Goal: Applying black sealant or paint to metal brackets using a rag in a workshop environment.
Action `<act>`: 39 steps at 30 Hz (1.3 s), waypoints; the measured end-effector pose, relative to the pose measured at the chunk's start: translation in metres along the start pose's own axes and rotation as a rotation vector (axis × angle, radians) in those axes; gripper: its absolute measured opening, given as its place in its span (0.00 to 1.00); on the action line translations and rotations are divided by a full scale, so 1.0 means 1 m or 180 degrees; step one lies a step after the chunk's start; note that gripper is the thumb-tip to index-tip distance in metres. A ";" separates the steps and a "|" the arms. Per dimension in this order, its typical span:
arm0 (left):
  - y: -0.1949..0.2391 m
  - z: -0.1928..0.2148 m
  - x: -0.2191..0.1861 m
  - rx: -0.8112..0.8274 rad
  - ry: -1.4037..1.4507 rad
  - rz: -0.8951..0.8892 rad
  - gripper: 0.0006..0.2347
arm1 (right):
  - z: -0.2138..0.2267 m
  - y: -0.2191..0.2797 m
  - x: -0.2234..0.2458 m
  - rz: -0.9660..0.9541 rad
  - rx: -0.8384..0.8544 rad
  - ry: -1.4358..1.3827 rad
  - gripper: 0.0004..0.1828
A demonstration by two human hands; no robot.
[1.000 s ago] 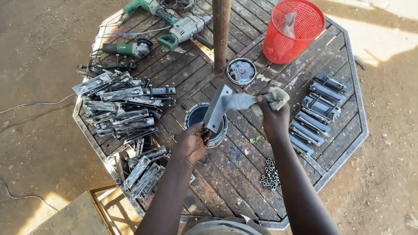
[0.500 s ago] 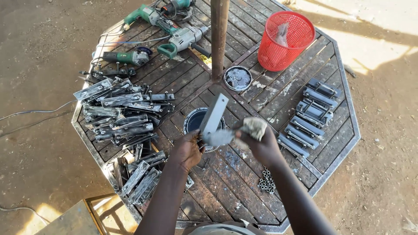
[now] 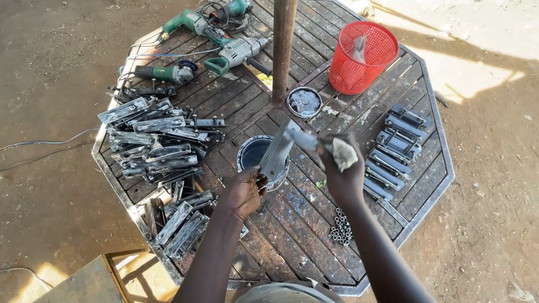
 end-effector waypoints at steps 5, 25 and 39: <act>0.010 -0.010 -0.004 0.0097 -0.0033 -0.0019 0.07 | 0.001 0.021 0.020 -0.0589 0.0372 -0.0621 0.09; 0.019 0.003 -0.011 -0.0400 -0.3535 -0.1268 0.12 | 0.019 -0.006 -0.011 -0.1206 -0.0692 -0.1850 0.12; 0.022 0.012 -0.014 0.0143 -0.3593 -0.1426 0.15 | 0.037 -0.053 -0.052 -0.0806 -0.0489 -0.0690 0.13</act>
Point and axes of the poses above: each hand's wrist, its own y-axis away from the middle knuckle, its own z-axis out of the back of the hand, x = y × z, the point moved 1 cm from there along -y, towards the middle knuckle, and after that the axes turned 1 degree about z, right-handed, at the moved point
